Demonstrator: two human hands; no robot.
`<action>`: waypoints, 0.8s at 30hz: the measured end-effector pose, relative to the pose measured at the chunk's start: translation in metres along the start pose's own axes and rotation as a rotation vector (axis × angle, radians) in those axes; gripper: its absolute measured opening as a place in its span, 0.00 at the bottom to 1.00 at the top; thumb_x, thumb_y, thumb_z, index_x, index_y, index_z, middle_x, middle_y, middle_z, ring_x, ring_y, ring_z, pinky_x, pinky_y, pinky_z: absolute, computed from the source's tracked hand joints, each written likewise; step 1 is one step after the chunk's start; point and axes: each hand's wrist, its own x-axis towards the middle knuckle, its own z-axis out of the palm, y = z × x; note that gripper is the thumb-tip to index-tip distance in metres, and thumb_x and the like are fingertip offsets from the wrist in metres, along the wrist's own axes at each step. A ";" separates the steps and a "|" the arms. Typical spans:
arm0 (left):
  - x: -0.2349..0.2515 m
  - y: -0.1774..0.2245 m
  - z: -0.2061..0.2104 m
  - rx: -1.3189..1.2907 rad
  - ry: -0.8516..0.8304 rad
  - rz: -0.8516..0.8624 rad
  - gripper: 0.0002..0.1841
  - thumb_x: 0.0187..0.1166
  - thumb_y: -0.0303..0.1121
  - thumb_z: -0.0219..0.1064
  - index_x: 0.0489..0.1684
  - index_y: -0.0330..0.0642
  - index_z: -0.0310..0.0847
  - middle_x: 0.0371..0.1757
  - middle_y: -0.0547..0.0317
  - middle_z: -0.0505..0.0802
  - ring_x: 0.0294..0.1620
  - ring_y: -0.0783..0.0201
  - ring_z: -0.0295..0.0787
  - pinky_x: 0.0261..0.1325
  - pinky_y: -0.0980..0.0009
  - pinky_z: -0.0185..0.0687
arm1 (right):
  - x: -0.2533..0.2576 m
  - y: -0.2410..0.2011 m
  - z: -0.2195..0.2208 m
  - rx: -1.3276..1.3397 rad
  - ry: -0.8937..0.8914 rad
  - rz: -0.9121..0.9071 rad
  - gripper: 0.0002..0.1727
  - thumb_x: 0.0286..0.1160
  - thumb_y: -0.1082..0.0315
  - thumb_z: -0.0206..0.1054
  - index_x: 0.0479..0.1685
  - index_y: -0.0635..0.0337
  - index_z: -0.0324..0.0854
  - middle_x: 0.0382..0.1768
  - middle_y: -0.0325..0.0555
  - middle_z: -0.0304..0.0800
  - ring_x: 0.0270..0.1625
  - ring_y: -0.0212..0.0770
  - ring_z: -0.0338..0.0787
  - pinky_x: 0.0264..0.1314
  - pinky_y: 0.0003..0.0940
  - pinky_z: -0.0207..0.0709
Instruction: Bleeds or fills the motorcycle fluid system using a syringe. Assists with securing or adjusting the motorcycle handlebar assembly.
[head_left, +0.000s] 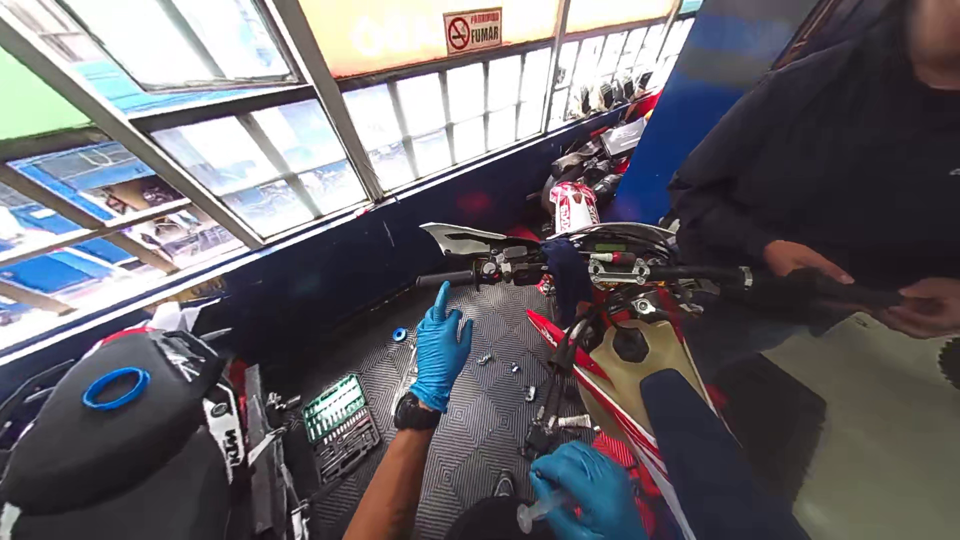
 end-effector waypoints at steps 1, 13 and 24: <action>-0.001 0.000 0.001 0.011 -0.009 0.000 0.17 0.77 0.46 0.68 0.43 0.40 0.93 0.92 0.54 0.67 0.71 0.44 0.84 0.68 0.44 0.79 | -0.001 -0.001 0.001 -0.005 0.005 0.006 0.08 0.76 0.64 0.69 0.35 0.56 0.92 0.31 0.42 0.94 0.40 0.35 0.93 0.47 0.29 0.86; -0.001 -0.001 0.005 -0.004 -0.097 0.018 0.23 0.71 0.43 0.76 0.56 0.33 0.90 0.94 0.35 0.54 0.65 0.23 0.83 0.59 0.28 0.78 | -0.005 -0.002 0.008 0.003 0.015 0.010 0.10 0.75 0.65 0.68 0.39 0.61 0.92 0.33 0.48 0.94 0.39 0.43 0.94 0.45 0.39 0.87; -0.006 -0.006 0.008 0.052 -0.122 -0.015 0.24 0.70 0.46 0.78 0.57 0.35 0.90 0.96 0.42 0.53 0.60 0.29 0.87 0.56 0.33 0.81 | -0.008 -0.006 0.007 0.003 0.028 -0.007 0.08 0.76 0.66 0.68 0.37 0.58 0.91 0.29 0.46 0.91 0.35 0.42 0.91 0.41 0.36 0.85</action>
